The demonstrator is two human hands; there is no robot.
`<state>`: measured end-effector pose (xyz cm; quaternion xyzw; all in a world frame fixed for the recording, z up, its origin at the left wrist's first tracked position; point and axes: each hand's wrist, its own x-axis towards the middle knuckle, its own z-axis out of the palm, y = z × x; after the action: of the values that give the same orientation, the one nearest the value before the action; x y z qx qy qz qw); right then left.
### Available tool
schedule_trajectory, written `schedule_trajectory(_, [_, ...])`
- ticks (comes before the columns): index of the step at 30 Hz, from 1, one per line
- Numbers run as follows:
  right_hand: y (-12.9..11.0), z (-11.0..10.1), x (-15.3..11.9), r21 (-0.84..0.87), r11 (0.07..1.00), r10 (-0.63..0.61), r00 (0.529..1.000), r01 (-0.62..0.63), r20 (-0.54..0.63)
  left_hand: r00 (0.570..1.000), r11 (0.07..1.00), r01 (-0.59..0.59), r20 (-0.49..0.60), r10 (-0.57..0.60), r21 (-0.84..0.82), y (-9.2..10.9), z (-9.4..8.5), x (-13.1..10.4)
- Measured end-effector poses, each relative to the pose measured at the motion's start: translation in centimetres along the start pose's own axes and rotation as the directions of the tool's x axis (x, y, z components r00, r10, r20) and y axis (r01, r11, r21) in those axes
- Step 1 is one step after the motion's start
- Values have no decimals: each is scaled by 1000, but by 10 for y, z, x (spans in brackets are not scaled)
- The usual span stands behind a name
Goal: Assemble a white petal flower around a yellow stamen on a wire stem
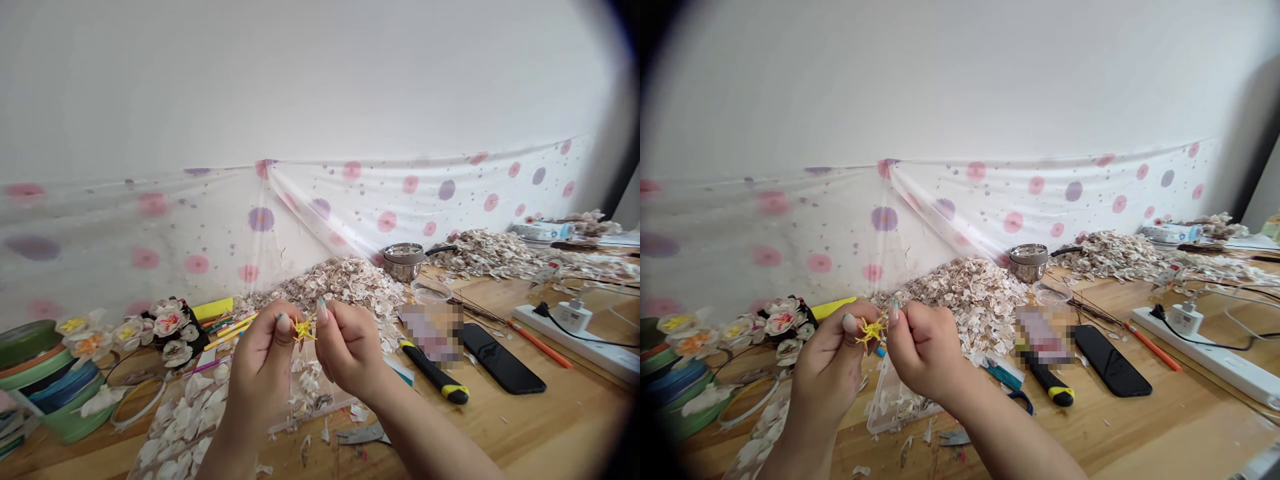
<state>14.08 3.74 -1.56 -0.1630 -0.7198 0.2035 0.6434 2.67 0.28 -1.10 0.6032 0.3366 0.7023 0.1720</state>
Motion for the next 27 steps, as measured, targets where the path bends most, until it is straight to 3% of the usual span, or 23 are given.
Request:
schedule_trajectory(4, [0,-1,1,120,993,21,1000,-18,-21,1000,1000,14,1,-14,13,2,2,-1])
schedule_trajectory(8, [2,-5,2,170,976,-110,982,136,-153,998,1000,23,-54,-24,-18,5,2,-1])
schedule_trajectory(11, [2,-11,4,77,961,-248,953,265,-173,997,999,21,-76,-24,-35,6,2,0])
schedule_trajectory(15, [-1,-17,10,-125,886,-455,890,447,-44,997,999,-14,-76,11,-36,6,4,1])
schedule_trajectory(27, [5,-7,9,-93,920,-385,923,381,-28,999,998,6,-52,-9,-56,6,5,0])
